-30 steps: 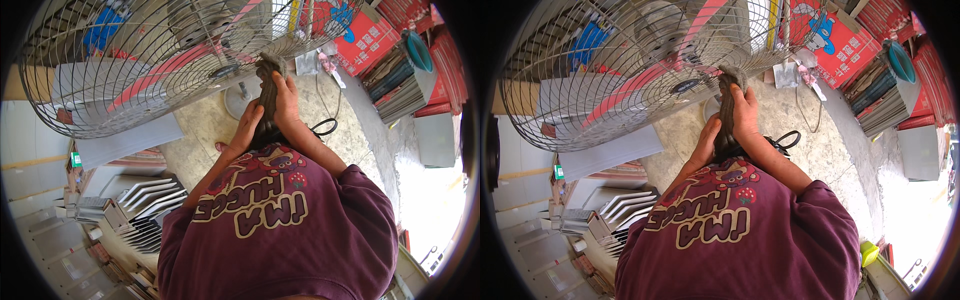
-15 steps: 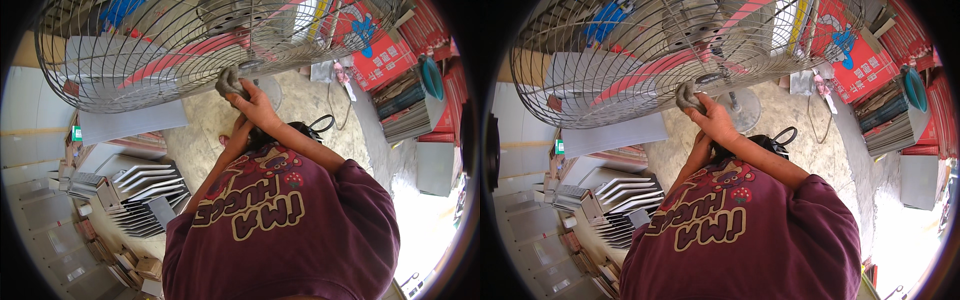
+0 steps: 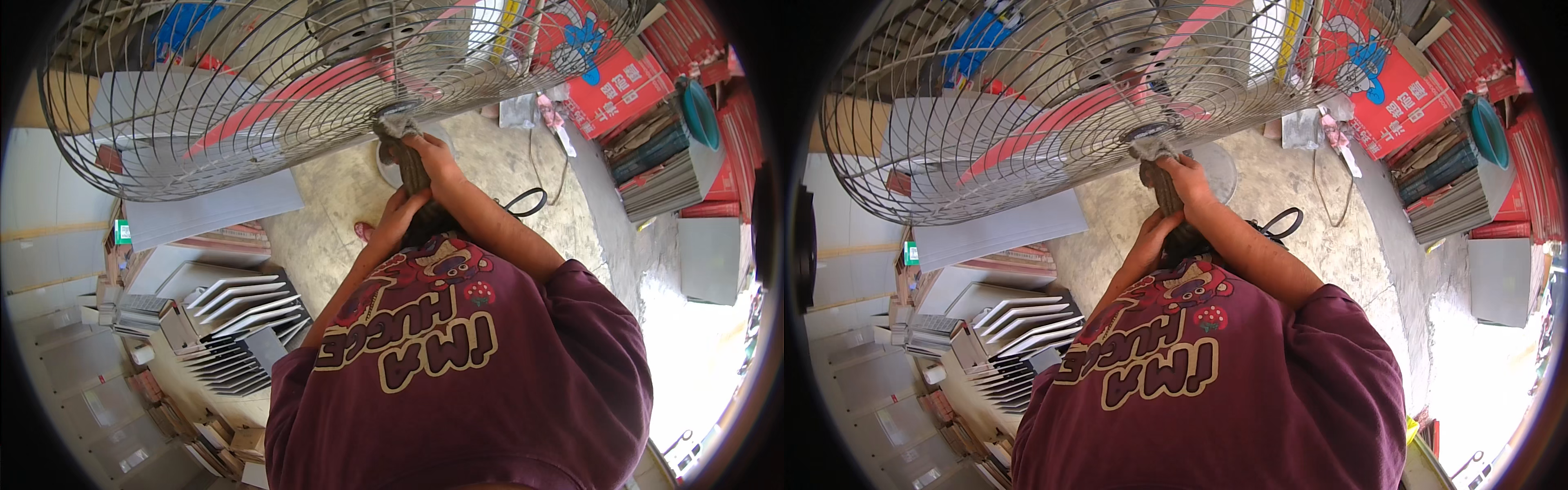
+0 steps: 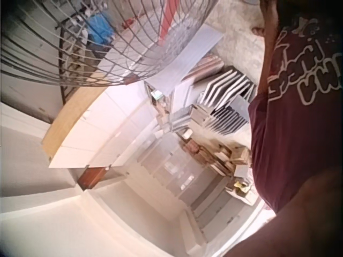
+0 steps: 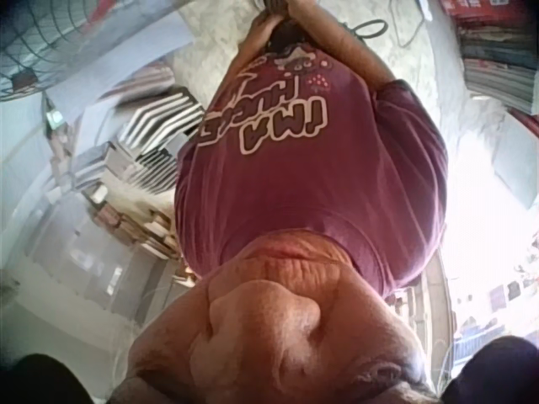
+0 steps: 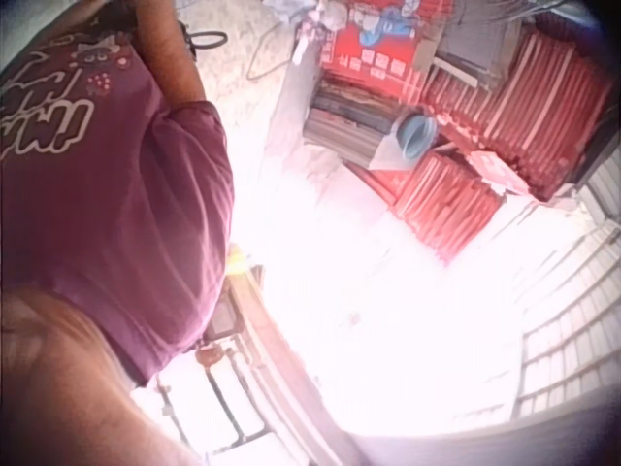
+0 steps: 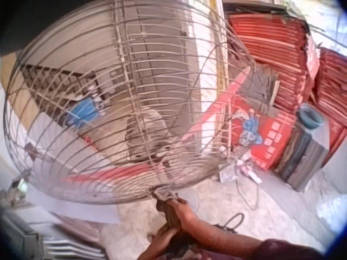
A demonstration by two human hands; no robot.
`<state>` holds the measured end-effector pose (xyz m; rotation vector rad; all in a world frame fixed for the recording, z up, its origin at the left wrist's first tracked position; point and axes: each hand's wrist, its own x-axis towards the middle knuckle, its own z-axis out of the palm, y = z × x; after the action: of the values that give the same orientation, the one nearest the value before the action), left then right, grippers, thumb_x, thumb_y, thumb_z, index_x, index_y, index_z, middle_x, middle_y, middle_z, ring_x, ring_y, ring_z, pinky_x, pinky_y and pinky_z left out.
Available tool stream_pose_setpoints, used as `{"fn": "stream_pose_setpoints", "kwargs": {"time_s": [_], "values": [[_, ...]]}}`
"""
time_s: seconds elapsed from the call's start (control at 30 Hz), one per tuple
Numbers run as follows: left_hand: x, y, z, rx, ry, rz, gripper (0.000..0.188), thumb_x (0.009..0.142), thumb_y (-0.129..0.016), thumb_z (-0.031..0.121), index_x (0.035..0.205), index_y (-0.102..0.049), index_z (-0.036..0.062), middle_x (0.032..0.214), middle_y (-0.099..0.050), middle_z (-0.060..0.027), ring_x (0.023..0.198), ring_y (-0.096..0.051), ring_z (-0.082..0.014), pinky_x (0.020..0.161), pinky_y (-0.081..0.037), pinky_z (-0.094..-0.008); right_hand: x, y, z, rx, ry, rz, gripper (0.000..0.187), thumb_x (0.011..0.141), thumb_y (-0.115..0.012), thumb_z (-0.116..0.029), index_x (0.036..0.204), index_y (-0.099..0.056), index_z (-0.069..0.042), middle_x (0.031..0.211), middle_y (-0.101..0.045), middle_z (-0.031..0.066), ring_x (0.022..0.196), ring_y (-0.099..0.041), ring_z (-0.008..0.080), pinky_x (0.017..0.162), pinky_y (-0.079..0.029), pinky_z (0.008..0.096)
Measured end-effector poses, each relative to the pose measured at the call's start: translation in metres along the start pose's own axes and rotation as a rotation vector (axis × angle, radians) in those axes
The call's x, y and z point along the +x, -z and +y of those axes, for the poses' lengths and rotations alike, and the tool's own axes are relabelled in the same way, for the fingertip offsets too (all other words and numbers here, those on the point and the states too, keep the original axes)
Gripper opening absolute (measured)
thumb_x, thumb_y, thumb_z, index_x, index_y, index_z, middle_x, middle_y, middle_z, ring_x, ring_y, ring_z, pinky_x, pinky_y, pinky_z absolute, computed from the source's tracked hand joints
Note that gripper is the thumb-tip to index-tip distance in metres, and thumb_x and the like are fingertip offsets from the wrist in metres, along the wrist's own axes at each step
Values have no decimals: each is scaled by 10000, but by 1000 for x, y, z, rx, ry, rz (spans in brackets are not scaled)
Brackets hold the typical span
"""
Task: The person cleans the metal mesh cover of a floor fan with a cloth by hand.
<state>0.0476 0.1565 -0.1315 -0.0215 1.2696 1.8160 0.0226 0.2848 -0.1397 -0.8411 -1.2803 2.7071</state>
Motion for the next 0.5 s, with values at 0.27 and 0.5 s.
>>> {"fn": "stream_pose_setpoints", "kwargs": {"time_s": [0.27, 0.5], "values": [[14, -11, -5, 226, -65, -100, 383, 892, -551, 162, 1223, -449, -1, 1097, -568, -70, 978, -549, -140, 840, -434, -271, -5, 27, -12, 254, 99, 244, 260, 853, -537, -196, 989, -579, 22, 859, -649, 124, 720, -616, 199, 620, -486, 284], [11, -19, -1, 266, -209, -181, 401, 863, -580, 127, 1213, -435, -2, 1061, -557, -47, 960, -517, -113, 830, -410, -245, -49, 2, -43, 258, 531, 215, 280, 882, -539, -167, 1120, -508, -25, 946, -622, 82, 805, -595, 168, 719, -481, 279]]}}
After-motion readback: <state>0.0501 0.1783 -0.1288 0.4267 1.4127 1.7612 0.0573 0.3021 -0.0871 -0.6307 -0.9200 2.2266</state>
